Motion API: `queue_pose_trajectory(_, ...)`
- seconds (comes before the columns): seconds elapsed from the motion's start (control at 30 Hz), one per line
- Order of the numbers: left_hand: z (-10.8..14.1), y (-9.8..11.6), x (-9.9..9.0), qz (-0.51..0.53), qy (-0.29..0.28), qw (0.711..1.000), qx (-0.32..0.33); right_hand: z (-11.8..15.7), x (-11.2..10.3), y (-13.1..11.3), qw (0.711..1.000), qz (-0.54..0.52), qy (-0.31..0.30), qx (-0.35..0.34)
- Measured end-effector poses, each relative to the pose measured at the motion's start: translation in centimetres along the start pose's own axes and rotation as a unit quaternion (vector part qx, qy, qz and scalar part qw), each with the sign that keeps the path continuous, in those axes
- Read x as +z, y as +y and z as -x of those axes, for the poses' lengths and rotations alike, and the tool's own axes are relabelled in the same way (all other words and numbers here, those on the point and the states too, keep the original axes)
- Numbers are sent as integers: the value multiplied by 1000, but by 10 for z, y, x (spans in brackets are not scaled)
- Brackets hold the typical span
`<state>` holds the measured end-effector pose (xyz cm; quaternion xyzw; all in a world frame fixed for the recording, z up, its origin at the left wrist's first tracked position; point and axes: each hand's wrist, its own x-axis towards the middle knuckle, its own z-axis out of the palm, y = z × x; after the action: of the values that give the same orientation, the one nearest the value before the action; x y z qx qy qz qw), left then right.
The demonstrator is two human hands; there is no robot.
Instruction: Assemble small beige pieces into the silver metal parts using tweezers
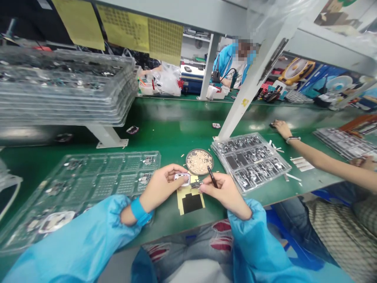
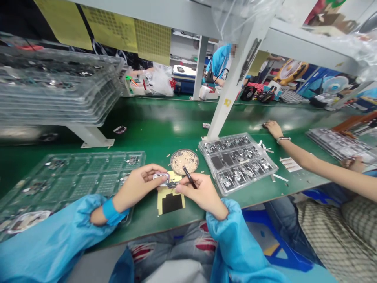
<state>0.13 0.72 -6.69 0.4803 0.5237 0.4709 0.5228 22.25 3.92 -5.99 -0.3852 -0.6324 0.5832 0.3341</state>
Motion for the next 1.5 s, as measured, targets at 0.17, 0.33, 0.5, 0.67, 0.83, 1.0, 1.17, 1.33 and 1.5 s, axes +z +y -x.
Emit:
queue_pose_trajectory(0.17,0,4,0,37,-3,999,-10,2,7,3,998,8,-55,35)
queue_pose_trajectory(0.33,2,7,-1,63,-25,997,-31,4,9,3,996,16,-70,46)
queue_pose_trajectory(0.5,1,1,-3,4,-32,999,-32,4,13,-8,996,-34,-79,35)
queue_pose_trajectory(0.67,-1,-3,-3,-10,-31,999,-39,-3,22,-10,997,35,-52,42)
queue_pose_trajectory(0.83,1,2,-5,-13,-28,999,-36,-9,23,-5,998,38,-30,31)
queue_pose_trajectory(1.0,2,2,-6,-7,-38,999,-15,-10,19,0,999,28,-15,20)
queue_pose_trajectory(1.17,2,5,-4,-34,-32,999,8,-13,16,7,999,13,-4,36)
queue_pose_trajectory(1.33,6,5,-1,-62,-31,997,45,-13,18,7,999,8,25,37)
queue_pose_trajectory(1.5,10,-1,0,-196,5,969,149,-15,23,8,998,-4,45,33)
